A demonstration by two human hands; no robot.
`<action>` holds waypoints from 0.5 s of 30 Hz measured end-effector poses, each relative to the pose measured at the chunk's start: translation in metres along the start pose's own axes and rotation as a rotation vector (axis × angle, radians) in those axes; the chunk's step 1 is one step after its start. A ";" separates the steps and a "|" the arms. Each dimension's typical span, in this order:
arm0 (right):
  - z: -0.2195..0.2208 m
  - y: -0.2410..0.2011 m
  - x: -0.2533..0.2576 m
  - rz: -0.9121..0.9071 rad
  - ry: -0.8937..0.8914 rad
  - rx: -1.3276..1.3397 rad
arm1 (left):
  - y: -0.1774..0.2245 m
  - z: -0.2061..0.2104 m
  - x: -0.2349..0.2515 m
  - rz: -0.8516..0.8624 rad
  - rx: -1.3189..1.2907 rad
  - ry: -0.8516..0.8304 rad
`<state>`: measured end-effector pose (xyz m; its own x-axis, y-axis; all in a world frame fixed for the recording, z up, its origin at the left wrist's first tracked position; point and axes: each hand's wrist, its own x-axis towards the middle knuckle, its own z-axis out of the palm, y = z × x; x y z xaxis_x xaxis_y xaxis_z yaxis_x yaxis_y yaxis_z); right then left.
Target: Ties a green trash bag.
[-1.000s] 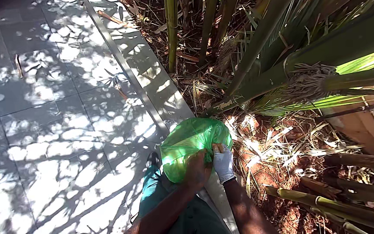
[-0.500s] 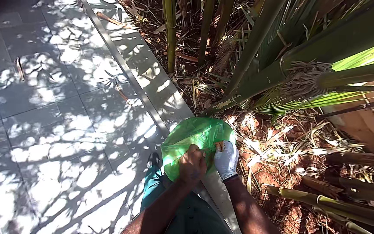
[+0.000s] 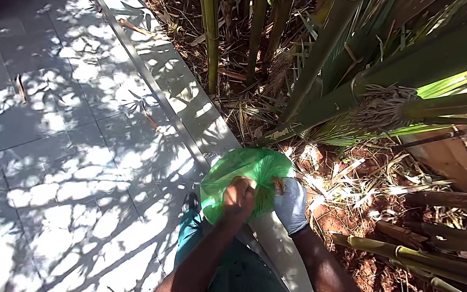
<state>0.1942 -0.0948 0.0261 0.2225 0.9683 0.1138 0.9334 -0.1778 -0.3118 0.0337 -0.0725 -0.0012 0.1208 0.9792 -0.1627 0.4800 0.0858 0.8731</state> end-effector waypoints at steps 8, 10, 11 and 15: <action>0.004 -0.028 0.013 0.699 -0.105 1.089 | 0.001 0.009 0.017 -0.320 -0.871 -0.158; 0.009 -0.028 0.015 0.809 -0.152 1.249 | -0.006 0.006 0.014 -0.308 -0.804 -0.239; 0.012 -0.026 0.018 0.793 -0.192 1.214 | -0.009 0.003 0.014 -0.245 -0.668 -0.286; 0.016 -0.013 0.031 0.324 -0.464 0.454 | -0.013 -0.011 0.013 0.094 0.121 -0.534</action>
<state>0.1841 -0.0596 0.0185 0.2320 0.8719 -0.4312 0.6091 -0.4759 -0.6344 0.0192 -0.0591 -0.0092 0.5766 0.7498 -0.3246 0.5388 -0.0502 0.8409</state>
